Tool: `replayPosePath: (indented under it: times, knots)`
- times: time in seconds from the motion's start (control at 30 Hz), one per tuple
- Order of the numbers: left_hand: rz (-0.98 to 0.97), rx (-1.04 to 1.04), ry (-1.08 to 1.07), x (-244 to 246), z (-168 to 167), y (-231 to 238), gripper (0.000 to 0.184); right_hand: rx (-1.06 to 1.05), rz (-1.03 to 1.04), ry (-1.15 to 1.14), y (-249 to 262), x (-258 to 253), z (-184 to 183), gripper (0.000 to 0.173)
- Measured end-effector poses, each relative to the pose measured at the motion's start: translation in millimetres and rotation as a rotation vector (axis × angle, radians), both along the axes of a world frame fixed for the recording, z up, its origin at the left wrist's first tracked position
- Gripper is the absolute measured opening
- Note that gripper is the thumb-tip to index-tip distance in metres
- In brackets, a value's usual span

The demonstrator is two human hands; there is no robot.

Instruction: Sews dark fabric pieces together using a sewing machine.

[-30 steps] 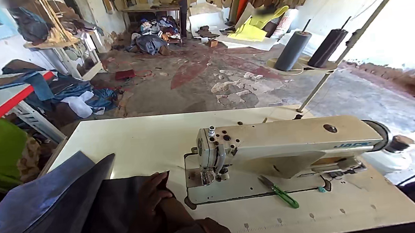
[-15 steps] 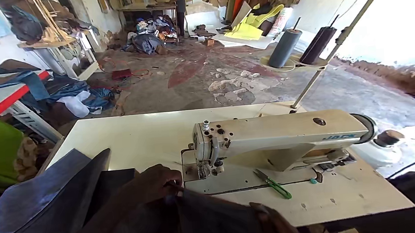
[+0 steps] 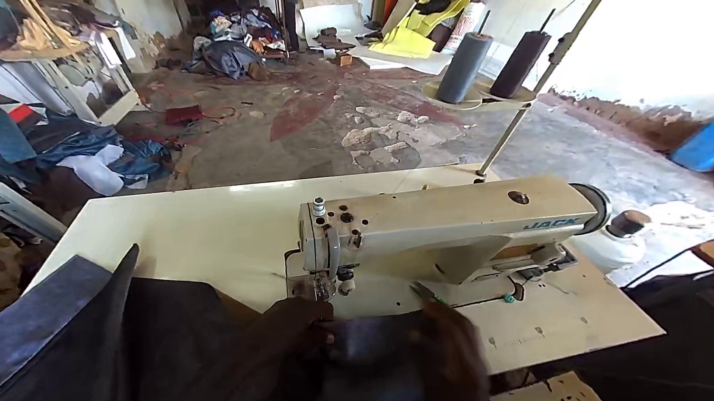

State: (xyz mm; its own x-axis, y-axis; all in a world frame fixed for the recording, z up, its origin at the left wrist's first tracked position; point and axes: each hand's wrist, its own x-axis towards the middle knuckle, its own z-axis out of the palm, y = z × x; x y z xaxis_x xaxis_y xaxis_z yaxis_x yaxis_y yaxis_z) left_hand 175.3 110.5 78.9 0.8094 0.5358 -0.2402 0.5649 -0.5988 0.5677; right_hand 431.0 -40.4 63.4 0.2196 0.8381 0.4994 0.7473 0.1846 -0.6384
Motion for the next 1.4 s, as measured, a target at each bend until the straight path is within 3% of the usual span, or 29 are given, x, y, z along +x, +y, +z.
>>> replayPosePath:
  times: [0.07,0.13,0.23,0.4,0.5,0.6,0.67,0.73,0.8,0.87,0.93,1.03,1.13,1.27,1.4]
  knots:
    - [0.050,-0.011,-0.057,-1,-3,0,0.035,-0.057,0.248,0.074,9,-47,-3,0.024]
    - [0.102,-0.020,-0.121,-5,-3,4,0.030,-0.136,0.401,0.054,25,-77,-32,0.026]
    - [0.202,-0.023,-0.107,-22,6,10,0.028,-0.183,0.435,-0.118,34,-85,-58,0.031]
    - [0.403,-0.160,-0.093,-47,17,7,0.036,-0.206,0.470,-0.132,32,-81,-58,0.034]
    - [0.396,-0.238,0.002,-48,24,8,0.037,-0.198,0.445,-0.112,31,-82,-58,0.037]
    - [0.383,-0.276,-0.007,-47,25,7,0.027,-0.211,0.379,-0.076,31,-82,-56,0.060]
    - [0.378,-0.368,-0.250,-50,21,4,0.024,-0.198,0.306,0.011,37,-82,-54,0.074]
    - [0.347,-0.503,-0.495,-50,19,2,0.026,-0.123,0.220,0.120,45,-81,-52,0.062]
    - [0.343,-0.554,-0.602,-48,17,-2,0.027,-0.033,0.194,0.151,51,-82,-48,0.032]
    - [0.408,-0.559,-0.661,-46,17,-5,0.020,0.004,0.280,0.183,54,-85,-44,0.020]
    - [0.455,-0.551,-0.677,-46,18,-7,0.016,0.001,0.369,0.216,54,-87,-42,0.018]
    - [0.431,-0.530,-0.675,-49,22,-7,0.015,-0.015,0.413,0.227,52,-90,-37,0.031]
    - [0.399,-0.505,-0.681,-49,26,-9,0.013,-0.087,0.439,0.337,52,-95,-28,0.022]
    - [0.382,-0.492,-0.710,-49,26,-9,0.014,-0.269,0.566,0.666,53,-96,-13,0.021]
    - [0.389,-0.500,-0.691,-49,26,-9,0.013,-0.366,0.570,0.761,53,-95,-7,0.016]
